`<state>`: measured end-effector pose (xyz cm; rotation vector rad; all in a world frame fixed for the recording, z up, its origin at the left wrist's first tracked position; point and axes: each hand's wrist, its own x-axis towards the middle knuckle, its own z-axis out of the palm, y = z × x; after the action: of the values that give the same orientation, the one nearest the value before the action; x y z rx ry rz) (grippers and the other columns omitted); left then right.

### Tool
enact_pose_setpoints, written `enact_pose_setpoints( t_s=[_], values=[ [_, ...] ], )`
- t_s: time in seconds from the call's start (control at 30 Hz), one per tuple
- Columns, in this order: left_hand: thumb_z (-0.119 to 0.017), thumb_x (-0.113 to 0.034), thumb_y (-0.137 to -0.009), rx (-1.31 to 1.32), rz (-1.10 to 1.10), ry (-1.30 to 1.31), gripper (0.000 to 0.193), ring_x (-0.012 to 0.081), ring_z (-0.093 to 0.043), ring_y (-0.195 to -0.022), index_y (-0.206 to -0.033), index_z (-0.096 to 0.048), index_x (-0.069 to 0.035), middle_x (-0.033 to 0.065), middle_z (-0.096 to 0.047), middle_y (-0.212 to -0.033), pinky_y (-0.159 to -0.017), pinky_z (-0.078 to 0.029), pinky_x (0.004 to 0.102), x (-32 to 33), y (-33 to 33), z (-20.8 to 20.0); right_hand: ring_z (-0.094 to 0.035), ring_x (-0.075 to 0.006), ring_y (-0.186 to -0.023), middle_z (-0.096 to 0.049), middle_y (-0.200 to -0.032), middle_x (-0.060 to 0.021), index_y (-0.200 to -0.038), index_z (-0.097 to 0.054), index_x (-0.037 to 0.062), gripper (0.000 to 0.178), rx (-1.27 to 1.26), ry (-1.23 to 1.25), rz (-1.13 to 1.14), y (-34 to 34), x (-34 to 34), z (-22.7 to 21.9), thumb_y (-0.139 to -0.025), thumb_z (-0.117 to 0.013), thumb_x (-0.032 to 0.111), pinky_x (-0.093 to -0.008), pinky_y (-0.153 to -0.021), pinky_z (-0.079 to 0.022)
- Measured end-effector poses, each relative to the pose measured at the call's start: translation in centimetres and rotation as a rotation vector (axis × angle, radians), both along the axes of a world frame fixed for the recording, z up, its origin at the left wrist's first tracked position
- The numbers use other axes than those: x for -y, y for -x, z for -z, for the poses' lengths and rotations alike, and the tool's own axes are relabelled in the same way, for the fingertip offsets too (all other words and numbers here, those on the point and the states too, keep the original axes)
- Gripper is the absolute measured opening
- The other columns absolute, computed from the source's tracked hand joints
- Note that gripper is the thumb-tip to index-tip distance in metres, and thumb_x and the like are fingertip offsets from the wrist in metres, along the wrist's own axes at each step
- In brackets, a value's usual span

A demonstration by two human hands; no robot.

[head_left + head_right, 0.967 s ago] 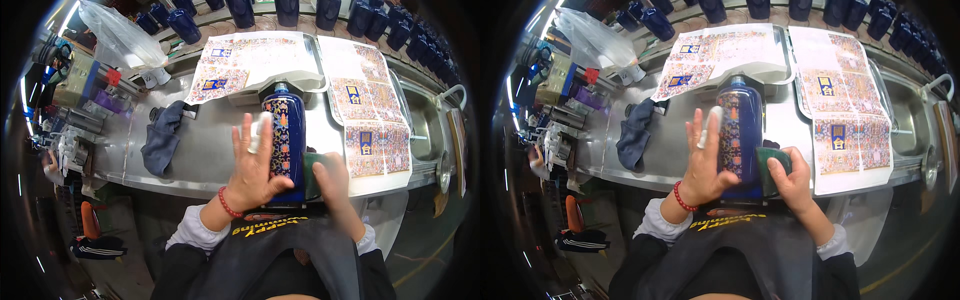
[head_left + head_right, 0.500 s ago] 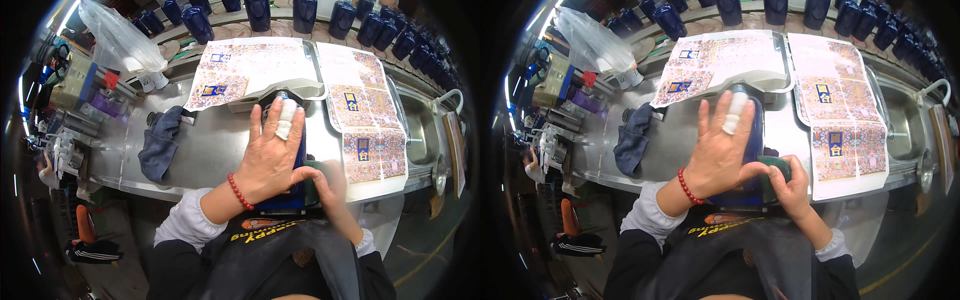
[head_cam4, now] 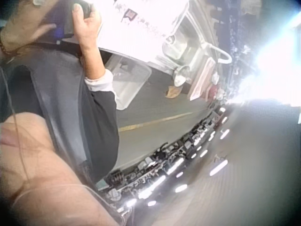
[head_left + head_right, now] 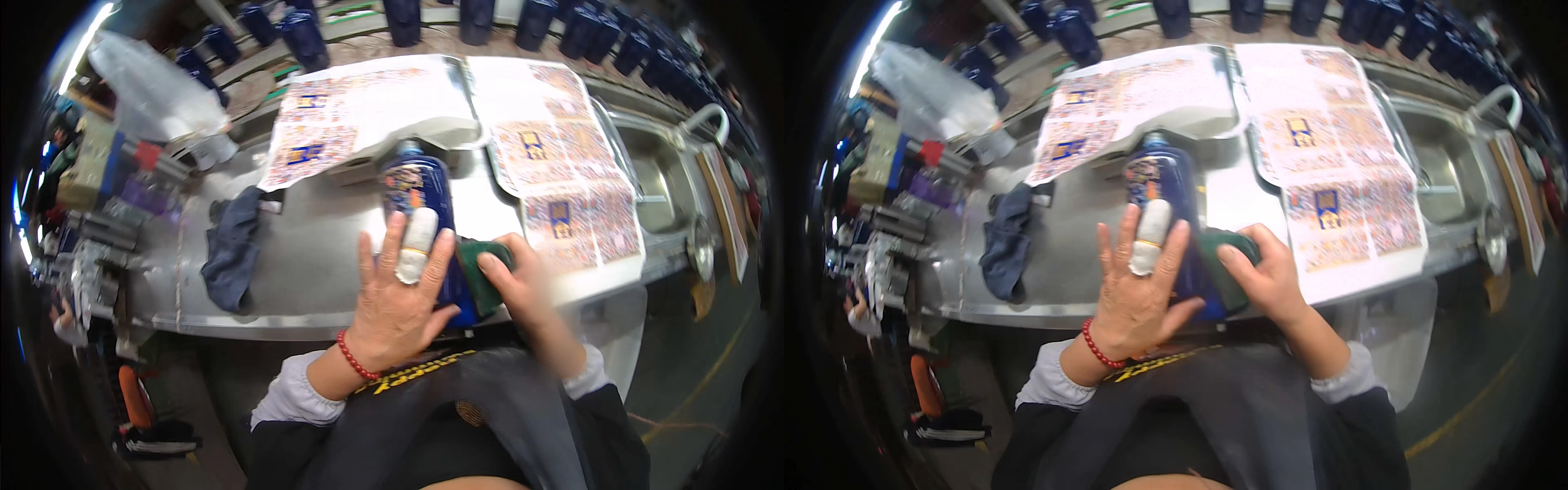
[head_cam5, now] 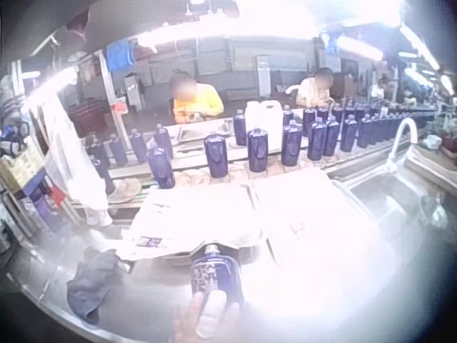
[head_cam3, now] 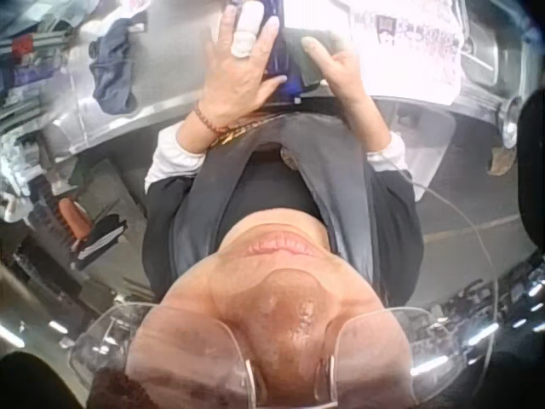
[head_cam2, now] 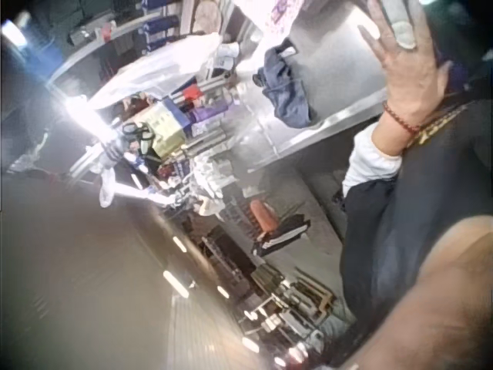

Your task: The person applies decorative stickers to a blue bottle, smoothing each with a green tool and rotating the bottle to cover different sides. They handle multiple sticker sheets and place the finished bottle aside before repeating the process on another bottle.

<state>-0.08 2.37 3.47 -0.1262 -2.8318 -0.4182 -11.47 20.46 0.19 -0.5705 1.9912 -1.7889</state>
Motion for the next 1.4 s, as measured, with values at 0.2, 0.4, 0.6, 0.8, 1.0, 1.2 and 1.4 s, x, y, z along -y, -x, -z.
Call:
enact_pose_setpoints(
  t_s=[0.2, 0.4, 0.6, 0.8, 1.0, 1.2, 1.4],
  values=[
    [-0.087, -0.042, -0.07, -0.173, -0.006, -0.029, 0.1, 0.0502, -0.033, -0.144, -0.151, -0.042, -0.003, 0.0258, -0.045, -0.149, -0.118, -0.015, 0.0676, 1.1, 0.0, 2.2, -0.062, -0.0126, -0.101, -0.066, -0.113, -0.0084, -0.121, -0.063, 0.0009, 0.024, -0.256, 0.071, -0.023, 3.5, -4.2, -2.2, -0.098, -0.063, 0.006, -0.023, -0.082, -0.05],
    [-0.078, -0.051, -0.082, -0.214, -0.053, -0.272, 0.105, 0.0557, -0.026, -0.145, -0.155, -0.028, 0.006, 0.0335, -0.038, -0.151, -0.119, -0.013, 0.0653, 1.7, -1.1, 5.0, -0.057, -0.0233, -0.128, -0.052, -0.149, -0.0152, -0.129, -0.064, 0.0028, 0.038, -0.675, -0.182, 0.017, 17.0, -11.2, -3.2, -0.098, -0.046, -0.008, -0.0305, -0.096, -0.054],
    [-0.074, -0.056, -0.085, -0.192, -0.083, -0.287, 0.1, 0.0581, -0.028, -0.142, -0.153, -0.031, 0.004, 0.0359, -0.034, -0.152, -0.118, -0.015, 0.0669, 2.0, -1.5, 5.6, -0.061, -0.028, -0.122, -0.064, -0.135, -0.0158, -0.132, -0.063, 0.0038, 0.037, -0.664, -0.787, 0.13, 38.5, -10.6, 0.7, -0.095, -0.057, 0.006, -0.0375, -0.103, -0.047],
    [-0.067, -0.059, -0.09, -0.182, -0.114, -0.196, 0.093, 0.0592, -0.028, -0.142, -0.153, -0.033, -0.001, 0.0358, -0.032, -0.153, -0.114, -0.019, 0.0718, 2.6, -2.1, 6.7, -0.069, -0.0306, -0.101, -0.072, -0.116, -0.0162, -0.128, -0.066, 0.008, 0.039, -0.479, -1.085, 0.249, 50.7, -12.6, 4.3, -0.09, -0.058, 0.013, -0.041, -0.086, -0.052],
    [-0.065, -0.054, -0.092, -0.181, -0.131, -0.292, 0.091, 0.0567, -0.031, -0.141, -0.158, -0.023, -0.008, 0.0295, -0.034, -0.156, -0.113, -0.024, 0.0701, 2.9, -3.3, 8.9, -0.069, -0.025, -0.086, -0.073, -0.092, -0.0121, -0.101, -0.074, 0.0026, 0.021, 0.03, -1.334, 0.693, 51.1, -33.6, 11.9, -0.088, -0.061, 0.012, -0.0432, -0.069, -0.055],
    [-0.072, -0.036, -0.094, -0.117, -0.065, -0.415, 0.094, 0.0387, -0.046, -0.139, -0.16, -0.012, -0.006, 0.0287, -0.028, -0.158, -0.115, -0.04, 0.051, 3.2, -4.0, 8.9, -0.068, -0.0276, -0.074, -0.069, -0.083, -0.0101, -0.097, -0.071, 0.0049, 0.013, 0.421, -1.288, 0.94, 44.2, -44.7, 19.0, -0.094, -0.064, 0.016, -0.0526, -0.065, -0.056],
    [-0.072, -0.043, -0.093, -0.099, -0.118, -0.38, 0.1, 0.0387, -0.046, -0.138, -0.161, -0.009, -0.004, 0.0278, -0.031, -0.158, -0.115, -0.038, 0.0496, 2.5, -3.6, 8.2, -0.067, -0.0183, -0.1, -0.068, -0.104, -0.0049, -0.128, -0.062, 0.0068, 0.032, 0.264, 0.063, 0.08, 45.5, -30.6, 4.3, -0.101, -0.061, 0.024, -0.0331, -0.06, -0.059]
  ],
)
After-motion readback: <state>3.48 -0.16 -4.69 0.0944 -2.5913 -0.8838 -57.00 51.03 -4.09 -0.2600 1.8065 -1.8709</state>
